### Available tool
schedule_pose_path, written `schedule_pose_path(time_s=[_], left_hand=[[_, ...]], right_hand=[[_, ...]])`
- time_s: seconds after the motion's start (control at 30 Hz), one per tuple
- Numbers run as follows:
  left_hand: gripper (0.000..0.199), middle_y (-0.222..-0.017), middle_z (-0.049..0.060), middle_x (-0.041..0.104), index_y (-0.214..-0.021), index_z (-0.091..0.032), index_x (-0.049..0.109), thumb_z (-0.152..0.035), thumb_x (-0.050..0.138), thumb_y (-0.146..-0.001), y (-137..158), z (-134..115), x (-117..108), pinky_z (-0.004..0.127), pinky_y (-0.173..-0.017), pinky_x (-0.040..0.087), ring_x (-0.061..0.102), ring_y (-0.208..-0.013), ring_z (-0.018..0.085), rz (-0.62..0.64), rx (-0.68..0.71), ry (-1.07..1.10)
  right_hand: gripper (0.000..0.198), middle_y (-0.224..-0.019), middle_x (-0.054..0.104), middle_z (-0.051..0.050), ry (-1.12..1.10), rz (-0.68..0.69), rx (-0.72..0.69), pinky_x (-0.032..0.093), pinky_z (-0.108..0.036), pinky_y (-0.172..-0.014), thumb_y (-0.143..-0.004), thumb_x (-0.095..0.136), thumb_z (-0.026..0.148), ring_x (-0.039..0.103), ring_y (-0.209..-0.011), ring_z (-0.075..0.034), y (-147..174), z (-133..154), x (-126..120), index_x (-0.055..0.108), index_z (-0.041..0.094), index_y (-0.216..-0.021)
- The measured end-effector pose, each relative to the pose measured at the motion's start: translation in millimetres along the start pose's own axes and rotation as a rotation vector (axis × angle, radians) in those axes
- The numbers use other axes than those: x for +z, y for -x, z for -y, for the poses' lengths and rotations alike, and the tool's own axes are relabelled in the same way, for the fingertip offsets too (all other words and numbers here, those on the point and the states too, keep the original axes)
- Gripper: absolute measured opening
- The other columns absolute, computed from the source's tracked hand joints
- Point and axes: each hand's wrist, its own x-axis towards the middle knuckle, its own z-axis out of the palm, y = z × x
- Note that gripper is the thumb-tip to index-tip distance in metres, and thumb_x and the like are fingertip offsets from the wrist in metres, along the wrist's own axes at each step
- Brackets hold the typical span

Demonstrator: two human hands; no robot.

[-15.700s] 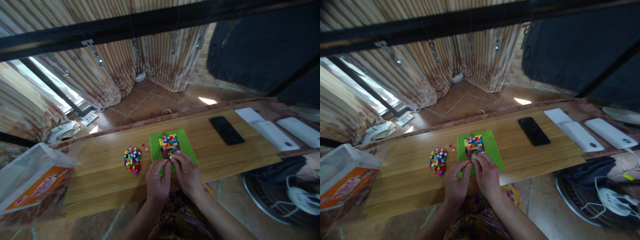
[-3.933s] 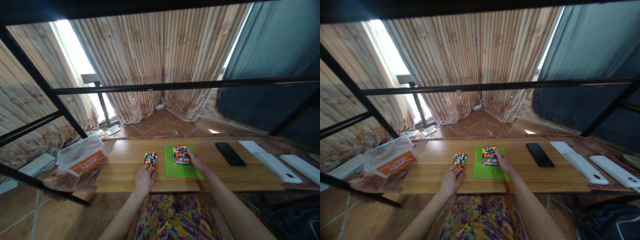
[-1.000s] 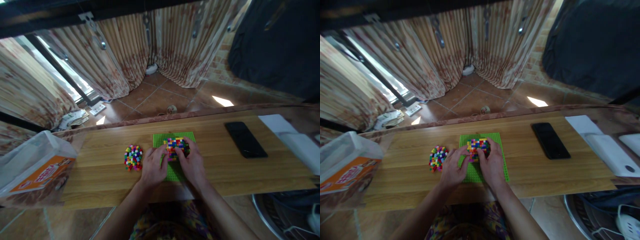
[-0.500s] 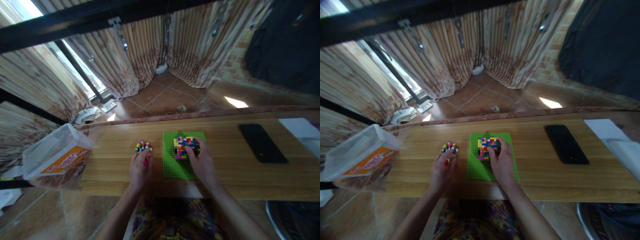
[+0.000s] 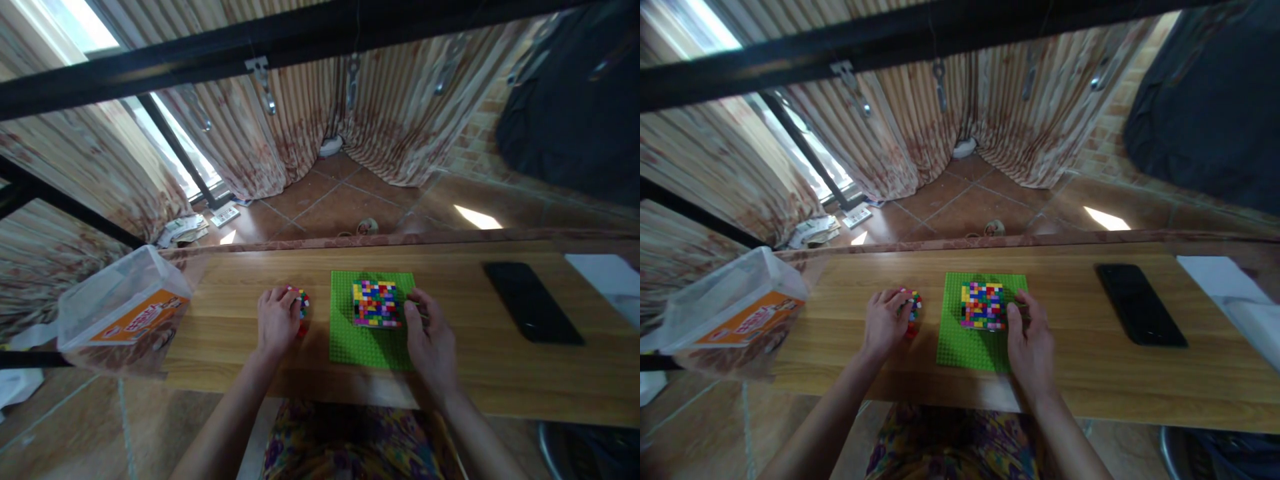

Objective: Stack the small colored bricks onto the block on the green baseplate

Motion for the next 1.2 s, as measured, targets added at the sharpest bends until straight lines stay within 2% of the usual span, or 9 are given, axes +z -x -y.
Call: schedule_pose_path(time_s=[0.13,0.23,0.43,0.53,0.63,0.9,1.2], left_hand=[[0.014,-0.102,0.009,0.07,-0.09,-0.022,0.069,-0.022,0.055,-0.087,1,0,2,0.04,-0.085,0.045,0.062,-0.092,0.024,-0.023,0.009,-0.005],[0.013,-0.095,0.007,0.072,-0.089,-0.021,0.067,-0.022,0.054,-0.088,2,-10,-3,0.038,-0.083,0.046,0.063,-0.088,0.022,-0.032,0.018,0.089],[0.011,-0.076,0.0,0.069,-0.085,-0.021,0.065,-0.019,0.055,-0.087,0,-64,-19,0.031,-0.076,0.045,0.062,-0.075,0.016,-0.022,0.034,0.417],[0.009,-0.077,-0.001,0.07,-0.085,-0.021,0.066,-0.017,0.057,-0.086,-4,-92,-20,0.031,-0.076,0.044,0.061,-0.075,0.015,0.001,0.083,0.505],[0.007,-0.085,0.0,0.072,-0.085,-0.022,0.068,-0.019,0.062,-0.085,-9,-109,-15,0.033,-0.079,0.042,0.061,-0.081,0.016,0.019,0.117,0.529],[0.009,-0.097,0.002,0.069,-0.085,-0.026,0.074,-0.02,0.067,-0.083,-8,-113,3,0.037,-0.088,0.04,0.06,-0.094,0.018,-0.004,0.07,0.528],[0.008,-0.096,0.002,0.065,-0.079,-0.024,0.073,-0.017,0.07,-0.079,-12,-118,3,0.036,-0.089,0.041,0.057,-0.095,0.018,-0.018,0.004,0.583]], right_hand=[[0.043,-0.113,0.065,-0.012,-0.013,-0.018,0.014,0.049,-0.043,-0.088,-0.091,0.047,0.048,0.062,-0.097,-0.024,1,-7,-2,0.059,0.019,-0.119],[0.041,-0.111,0.066,-0.012,-0.023,-0.038,0.01,0.048,-0.042,-0.089,-0.091,0.046,0.047,0.063,-0.099,-0.024,0,-10,-1,0.061,0.018,-0.116],[0.038,-0.107,0.069,-0.012,-0.008,-0.075,0.005,0.049,-0.042,-0.088,-0.092,0.046,0.044,0.063,-0.098,-0.024,-1,-17,2,0.065,0.017,-0.11],[0.037,-0.105,0.069,-0.012,0.003,-0.079,-0.017,0.05,-0.041,-0.086,-0.091,0.046,0.043,0.064,-0.097,-0.024,-1,-20,3,0.067,0.017,-0.107],[0.035,-0.105,0.069,-0.011,0.01,-0.075,-0.032,0.05,-0.04,-0.085,-0.092,0.047,0.041,0.064,-0.096,-0.023,0,-20,3,0.067,0.017,-0.107],[0.029,-0.102,0.069,-0.01,0.029,-0.063,-0.098,0.05,-0.038,-0.085,-0.092,0.048,0.035,0.064,-0.094,-0.021,1,-20,3,0.067,0.017,-0.104],[0.025,-0.099,0.068,-0.009,0.033,-0.052,-0.117,0.049,-0.037,-0.085,-0.092,0.049,0.033,0.064,-0.093,-0.021,1,-22,3,0.067,0.018,-0.101]])
